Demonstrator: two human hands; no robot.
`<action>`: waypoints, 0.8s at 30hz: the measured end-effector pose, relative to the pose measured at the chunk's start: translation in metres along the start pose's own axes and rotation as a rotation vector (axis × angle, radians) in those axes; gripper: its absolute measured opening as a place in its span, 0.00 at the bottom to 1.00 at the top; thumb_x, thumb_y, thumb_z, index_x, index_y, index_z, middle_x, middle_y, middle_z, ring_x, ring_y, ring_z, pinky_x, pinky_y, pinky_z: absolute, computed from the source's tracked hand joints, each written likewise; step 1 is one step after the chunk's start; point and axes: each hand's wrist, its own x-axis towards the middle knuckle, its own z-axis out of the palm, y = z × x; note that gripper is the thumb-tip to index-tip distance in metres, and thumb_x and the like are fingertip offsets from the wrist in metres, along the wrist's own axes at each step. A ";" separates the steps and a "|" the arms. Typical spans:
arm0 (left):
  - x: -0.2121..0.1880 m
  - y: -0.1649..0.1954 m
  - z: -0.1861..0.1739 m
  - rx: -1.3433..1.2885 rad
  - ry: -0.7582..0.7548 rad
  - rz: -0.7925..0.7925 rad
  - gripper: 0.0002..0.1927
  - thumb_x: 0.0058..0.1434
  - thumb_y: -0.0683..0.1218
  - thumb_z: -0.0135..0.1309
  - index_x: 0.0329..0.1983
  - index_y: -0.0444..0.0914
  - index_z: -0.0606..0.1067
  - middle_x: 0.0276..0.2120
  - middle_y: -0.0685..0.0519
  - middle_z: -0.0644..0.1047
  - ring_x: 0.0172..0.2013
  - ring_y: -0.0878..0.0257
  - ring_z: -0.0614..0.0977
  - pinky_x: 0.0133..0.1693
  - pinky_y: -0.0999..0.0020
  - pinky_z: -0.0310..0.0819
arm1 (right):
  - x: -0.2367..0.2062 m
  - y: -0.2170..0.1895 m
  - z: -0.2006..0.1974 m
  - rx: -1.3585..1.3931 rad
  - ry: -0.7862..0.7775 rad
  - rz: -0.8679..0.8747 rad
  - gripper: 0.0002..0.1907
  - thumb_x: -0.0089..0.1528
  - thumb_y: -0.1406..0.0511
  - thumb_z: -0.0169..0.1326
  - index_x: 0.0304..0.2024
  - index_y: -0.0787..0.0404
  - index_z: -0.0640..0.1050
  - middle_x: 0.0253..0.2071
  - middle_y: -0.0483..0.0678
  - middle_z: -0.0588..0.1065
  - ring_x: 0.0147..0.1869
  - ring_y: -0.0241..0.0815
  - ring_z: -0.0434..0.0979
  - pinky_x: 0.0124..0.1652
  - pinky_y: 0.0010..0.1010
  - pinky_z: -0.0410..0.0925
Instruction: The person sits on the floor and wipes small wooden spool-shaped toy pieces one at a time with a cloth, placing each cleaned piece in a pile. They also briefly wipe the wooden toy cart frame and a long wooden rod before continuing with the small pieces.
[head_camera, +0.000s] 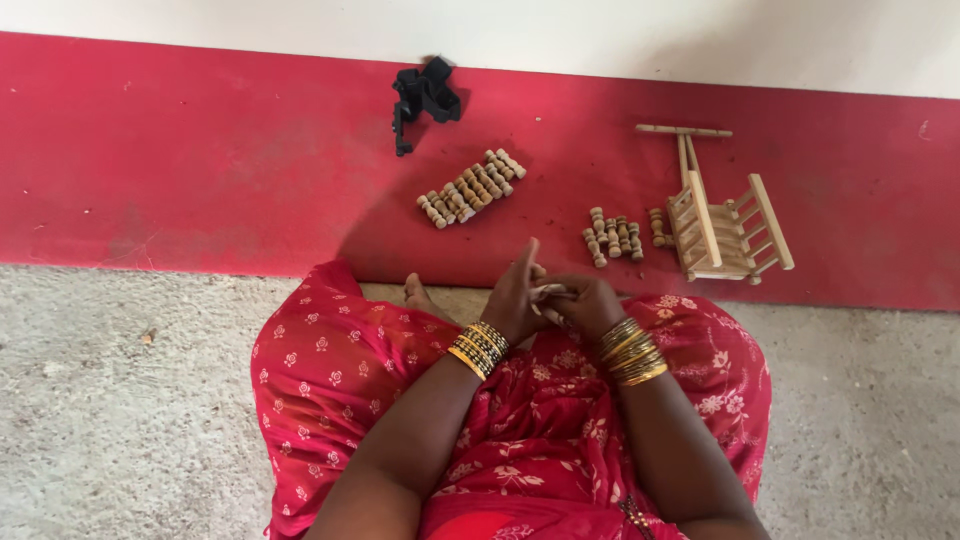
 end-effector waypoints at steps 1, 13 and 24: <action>0.000 -0.004 0.004 -0.064 -0.036 0.026 0.60 0.61 0.52 0.70 0.80 0.44 0.38 0.53 0.45 0.78 0.47 0.61 0.83 0.53 0.62 0.83 | 0.002 0.001 0.003 -0.050 0.089 0.048 0.12 0.63 0.66 0.59 0.48 0.60 0.83 0.37 0.46 0.84 0.33 0.29 0.83 0.32 0.22 0.78; 0.009 0.014 -0.006 -0.074 -0.023 -0.035 0.71 0.45 0.56 0.76 0.81 0.43 0.40 0.58 0.36 0.73 0.57 0.49 0.79 0.58 0.51 0.80 | 0.019 0.024 -0.021 0.088 0.032 -0.071 0.11 0.63 0.68 0.61 0.48 0.61 0.83 0.38 0.44 0.84 0.35 0.28 0.82 0.33 0.22 0.76; 0.016 0.008 -0.012 -0.238 0.140 -0.341 0.75 0.40 0.67 0.72 0.80 0.34 0.42 0.56 0.41 0.75 0.56 0.53 0.79 0.59 0.59 0.78 | 0.019 0.010 -0.044 -0.032 -0.186 0.244 0.14 0.64 0.62 0.55 0.49 0.57 0.83 0.28 0.50 0.83 0.21 0.33 0.77 0.20 0.24 0.72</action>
